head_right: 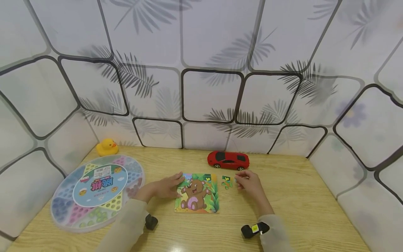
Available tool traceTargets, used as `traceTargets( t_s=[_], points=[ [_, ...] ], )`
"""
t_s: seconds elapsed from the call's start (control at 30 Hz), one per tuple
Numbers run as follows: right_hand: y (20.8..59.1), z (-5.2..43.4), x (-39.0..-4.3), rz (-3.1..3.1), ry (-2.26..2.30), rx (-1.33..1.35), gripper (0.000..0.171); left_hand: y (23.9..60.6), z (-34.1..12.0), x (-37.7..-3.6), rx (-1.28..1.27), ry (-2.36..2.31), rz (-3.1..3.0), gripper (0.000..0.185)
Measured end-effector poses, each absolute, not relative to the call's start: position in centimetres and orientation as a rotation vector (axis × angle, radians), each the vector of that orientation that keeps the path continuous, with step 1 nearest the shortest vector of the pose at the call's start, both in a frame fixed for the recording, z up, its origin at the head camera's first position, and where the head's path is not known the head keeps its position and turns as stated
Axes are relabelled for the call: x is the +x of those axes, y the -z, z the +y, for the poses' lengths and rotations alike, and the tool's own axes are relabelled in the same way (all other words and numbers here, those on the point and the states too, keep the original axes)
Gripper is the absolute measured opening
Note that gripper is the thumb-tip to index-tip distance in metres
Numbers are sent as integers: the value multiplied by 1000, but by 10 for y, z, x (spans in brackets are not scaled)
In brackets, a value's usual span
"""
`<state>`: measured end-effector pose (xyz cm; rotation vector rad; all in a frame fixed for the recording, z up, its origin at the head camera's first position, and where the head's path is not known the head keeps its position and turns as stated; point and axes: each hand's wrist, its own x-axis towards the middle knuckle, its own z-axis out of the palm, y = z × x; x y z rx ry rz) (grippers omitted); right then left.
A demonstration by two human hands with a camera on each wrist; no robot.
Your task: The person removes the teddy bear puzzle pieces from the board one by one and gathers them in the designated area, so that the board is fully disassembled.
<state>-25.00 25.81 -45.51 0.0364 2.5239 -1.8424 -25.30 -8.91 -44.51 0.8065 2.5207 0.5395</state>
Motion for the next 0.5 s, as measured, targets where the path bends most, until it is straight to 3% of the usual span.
traceTargets(
  t_s=[0.5],
  points=[
    [467, 200, -255, 2459, 1812, -61, 22, 445, -91, -251, 826, -564, 2517, 72]
  ],
)
